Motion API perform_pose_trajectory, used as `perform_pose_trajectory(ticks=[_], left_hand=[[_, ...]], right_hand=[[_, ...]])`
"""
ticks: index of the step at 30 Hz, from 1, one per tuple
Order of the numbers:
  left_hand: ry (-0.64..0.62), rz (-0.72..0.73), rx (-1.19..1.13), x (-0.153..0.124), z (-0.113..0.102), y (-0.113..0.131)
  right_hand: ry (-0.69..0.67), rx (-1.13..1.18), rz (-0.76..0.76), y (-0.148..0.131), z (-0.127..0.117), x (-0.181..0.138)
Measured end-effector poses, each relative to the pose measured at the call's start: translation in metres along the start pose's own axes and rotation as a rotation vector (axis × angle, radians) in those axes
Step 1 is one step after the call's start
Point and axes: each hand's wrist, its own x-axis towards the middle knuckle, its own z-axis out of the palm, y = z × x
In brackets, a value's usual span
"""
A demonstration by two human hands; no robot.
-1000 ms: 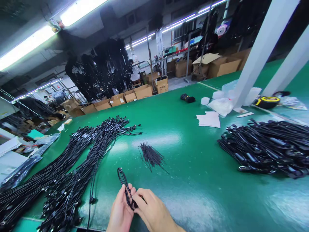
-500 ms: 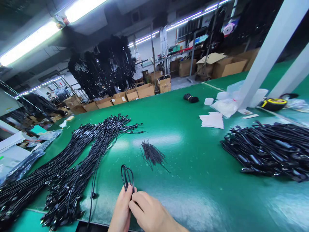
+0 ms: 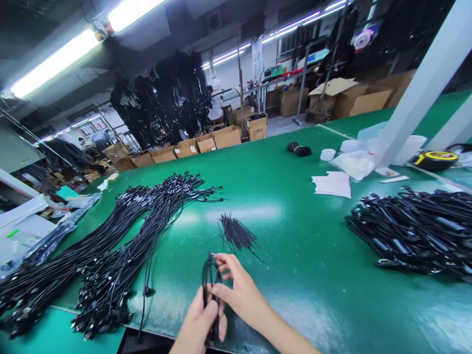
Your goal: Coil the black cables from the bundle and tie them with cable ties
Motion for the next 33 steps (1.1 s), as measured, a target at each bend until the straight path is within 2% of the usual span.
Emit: perform_pose_trajectory(ticks=[3,7,10,13,17,20,23,25,28,33], left_hand=[[-0.122,-0.065,0.072,-0.002,0.005,-0.002],[-0.168,-0.089,0.0,-0.005,0.006,0.004],[-0.122,-0.182,-0.175,-0.005,0.005,0.007],[-0.048,-0.256,-0.325,-0.004,0.005,0.0],[0.059,-0.241,-0.401,-0.001,0.002,-0.007],[0.198,-0.166,-0.563,0.005,-0.004,0.005],[0.268,-0.146,-0.704,0.011,-0.008,0.022],[0.288,-0.194,-0.696,0.012,-0.008,0.027],[0.337,-0.218,-0.61,0.009,-0.002,0.025],[0.311,-0.22,-0.562,0.002,-0.002,0.017]], right_hand=[[-0.144,0.146,0.083,0.002,0.008,0.016],[-0.059,0.406,0.212,-0.003,0.027,0.016],[-0.075,0.565,0.286,-0.005,0.034,0.016],[-0.099,0.386,0.233,-0.004,0.035,0.021],[-0.125,0.104,0.216,0.004,0.029,0.025],[-0.15,0.098,0.199,0.01,0.028,0.012],[-0.277,0.034,0.047,0.017,0.031,-0.01],[-0.308,-0.098,-0.044,0.025,0.033,-0.02],[-0.294,-0.247,-0.096,0.034,0.035,-0.025],[-0.298,-0.28,-0.176,0.037,0.033,-0.027]])
